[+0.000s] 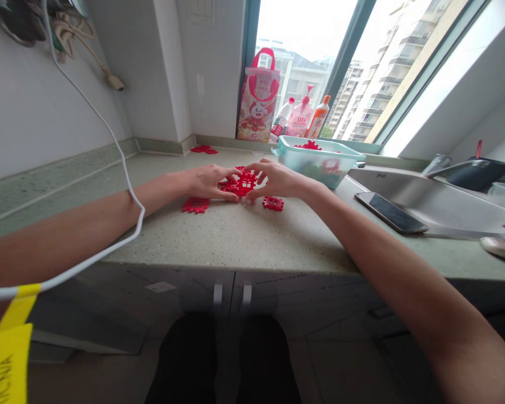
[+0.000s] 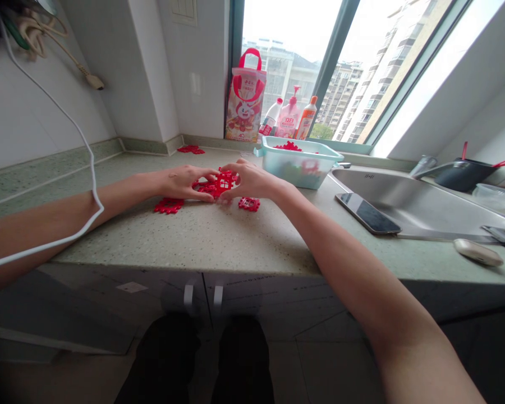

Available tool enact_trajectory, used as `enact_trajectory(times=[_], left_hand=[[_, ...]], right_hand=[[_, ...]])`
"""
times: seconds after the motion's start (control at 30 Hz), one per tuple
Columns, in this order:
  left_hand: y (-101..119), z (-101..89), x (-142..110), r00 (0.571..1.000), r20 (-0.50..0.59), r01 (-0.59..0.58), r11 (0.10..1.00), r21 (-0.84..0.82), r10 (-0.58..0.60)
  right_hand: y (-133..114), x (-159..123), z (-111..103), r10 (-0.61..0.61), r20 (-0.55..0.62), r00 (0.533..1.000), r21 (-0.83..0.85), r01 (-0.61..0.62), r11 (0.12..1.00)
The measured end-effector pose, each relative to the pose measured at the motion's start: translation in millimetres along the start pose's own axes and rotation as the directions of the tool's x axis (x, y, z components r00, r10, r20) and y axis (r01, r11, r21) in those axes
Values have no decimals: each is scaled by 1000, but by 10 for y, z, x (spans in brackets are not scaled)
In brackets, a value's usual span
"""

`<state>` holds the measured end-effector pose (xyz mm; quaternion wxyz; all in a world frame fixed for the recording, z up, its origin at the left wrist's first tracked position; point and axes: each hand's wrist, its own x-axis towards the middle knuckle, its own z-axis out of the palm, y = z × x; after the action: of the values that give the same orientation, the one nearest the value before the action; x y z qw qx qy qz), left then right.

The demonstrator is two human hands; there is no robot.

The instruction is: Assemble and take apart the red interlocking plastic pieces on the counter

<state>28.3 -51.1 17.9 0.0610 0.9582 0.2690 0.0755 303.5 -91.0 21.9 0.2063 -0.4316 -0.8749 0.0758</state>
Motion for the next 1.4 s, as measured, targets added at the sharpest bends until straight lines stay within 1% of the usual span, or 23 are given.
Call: enact_trajectory(times=[0.17,0.27,0.43,0.57,0.83,1.03,1.27,1.4], left_hand=[[31,-23,-10,1000,5,-18,1000,-13,18],[46,-33,-6,999,27,-20,1000,8,20],[56,-43,-11,999,40,-25,999,21,24],[62,-50,-16,999,46,-20,999,27,19],[49,-47,0,999,47,-13,998,63,10],[-1,-35,8,999,50,12,998,68,-15],[114,-73,-1,991,95,86,995,52,-91],[111,-76,6,988,108,98,992,76,-106]], right_hand=[[10,20,0,-44,-30,999,4,44,999],[5,25,12,-62,-10,998,-8,62,998],[-68,-5,20,-32,88,996,18,30,999],[-111,-26,-1,-9,96,995,20,7,1000],[-92,-15,-3,10,108,994,-9,-10,1000],[-112,-29,-4,-8,102,995,-6,9,1000],[-106,-23,-8,-14,126,992,-46,20,999],[-96,-24,-11,-6,145,989,-60,14,998]])
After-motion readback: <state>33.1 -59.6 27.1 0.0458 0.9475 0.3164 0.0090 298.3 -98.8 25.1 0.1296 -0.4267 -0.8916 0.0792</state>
